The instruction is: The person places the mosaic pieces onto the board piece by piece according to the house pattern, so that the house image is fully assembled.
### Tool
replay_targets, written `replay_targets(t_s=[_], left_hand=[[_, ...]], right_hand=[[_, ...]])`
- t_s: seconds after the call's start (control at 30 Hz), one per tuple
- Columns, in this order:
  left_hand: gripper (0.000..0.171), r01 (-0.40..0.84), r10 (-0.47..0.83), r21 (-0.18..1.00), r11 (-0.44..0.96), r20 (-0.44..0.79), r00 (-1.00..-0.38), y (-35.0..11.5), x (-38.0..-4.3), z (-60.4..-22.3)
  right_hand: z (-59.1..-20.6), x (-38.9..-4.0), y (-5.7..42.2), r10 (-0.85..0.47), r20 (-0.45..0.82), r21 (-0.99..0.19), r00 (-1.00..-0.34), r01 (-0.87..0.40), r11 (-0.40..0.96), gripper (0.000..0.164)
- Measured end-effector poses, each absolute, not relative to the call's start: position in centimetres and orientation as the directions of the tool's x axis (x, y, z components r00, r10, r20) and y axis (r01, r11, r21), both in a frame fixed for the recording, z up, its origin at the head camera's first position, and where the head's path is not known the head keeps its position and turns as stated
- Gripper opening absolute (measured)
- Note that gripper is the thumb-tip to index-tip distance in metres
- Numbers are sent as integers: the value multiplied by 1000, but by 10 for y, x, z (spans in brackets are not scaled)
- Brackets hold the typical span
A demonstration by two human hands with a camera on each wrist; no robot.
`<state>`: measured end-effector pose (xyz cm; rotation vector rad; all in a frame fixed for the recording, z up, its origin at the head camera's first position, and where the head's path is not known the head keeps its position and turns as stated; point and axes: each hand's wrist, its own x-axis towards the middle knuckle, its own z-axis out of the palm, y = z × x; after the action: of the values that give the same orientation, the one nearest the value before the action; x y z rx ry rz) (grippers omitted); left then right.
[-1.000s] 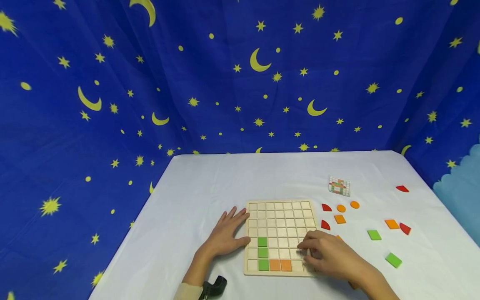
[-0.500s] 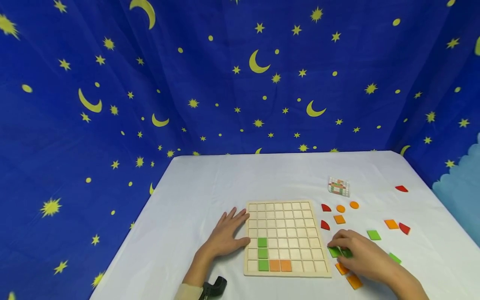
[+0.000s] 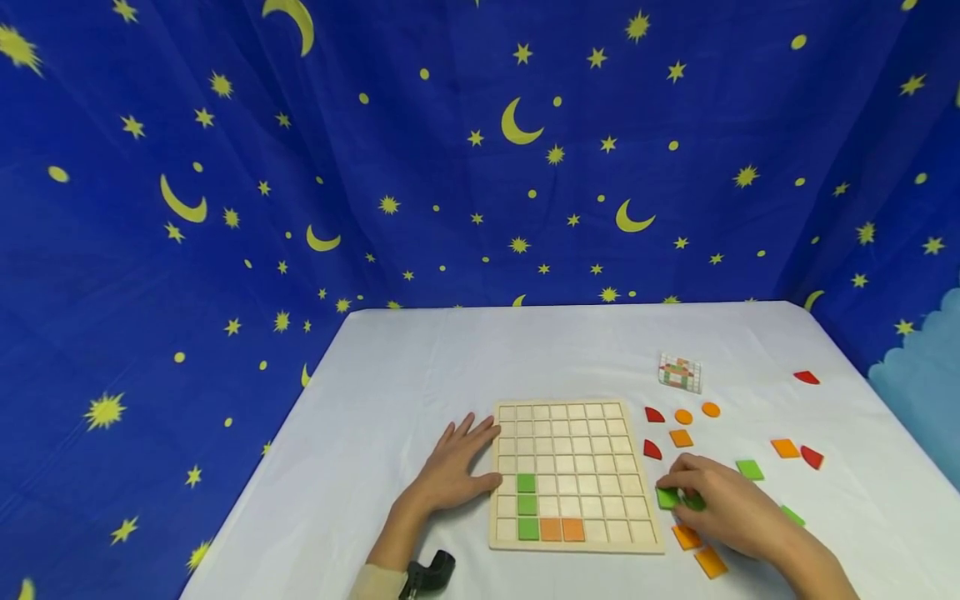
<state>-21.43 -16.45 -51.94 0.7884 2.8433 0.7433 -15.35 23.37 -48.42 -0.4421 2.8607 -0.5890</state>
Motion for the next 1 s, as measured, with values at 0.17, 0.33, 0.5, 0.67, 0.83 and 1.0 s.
replay_targets(t_s=[0.17,0.33,0.5,0.67,0.83,1.0], left_hand=[[75,462,508,482,744,42,-861,-165,-215,-520],[75,470,514,481,741,44,-856,-165,-214,-519],[75,463,511,474,749,34,-859,-165,-214,-519],[75,468,514,473,746,37,-857,-165,-213,-518],[74,471,515,465,750,37,-857,-165,-214,-518],[74,467,512,469,749,38,-858,-165,-214,-519]], right_hand=[[-481,-156,228,-357,-61,-434,-932,-297,850,22],[-480,-159,221,-413,4,-438,-911,-373,818,22],[-481,-164,210,-464,21,-458,-886,-421,783,23],[-483,-169,198,-508,82,-469,-857,-483,739,24],[-485,-173,186,-541,130,-480,-831,-530,699,24],[-488,-177,175,-571,140,-467,-809,-563,682,23]])
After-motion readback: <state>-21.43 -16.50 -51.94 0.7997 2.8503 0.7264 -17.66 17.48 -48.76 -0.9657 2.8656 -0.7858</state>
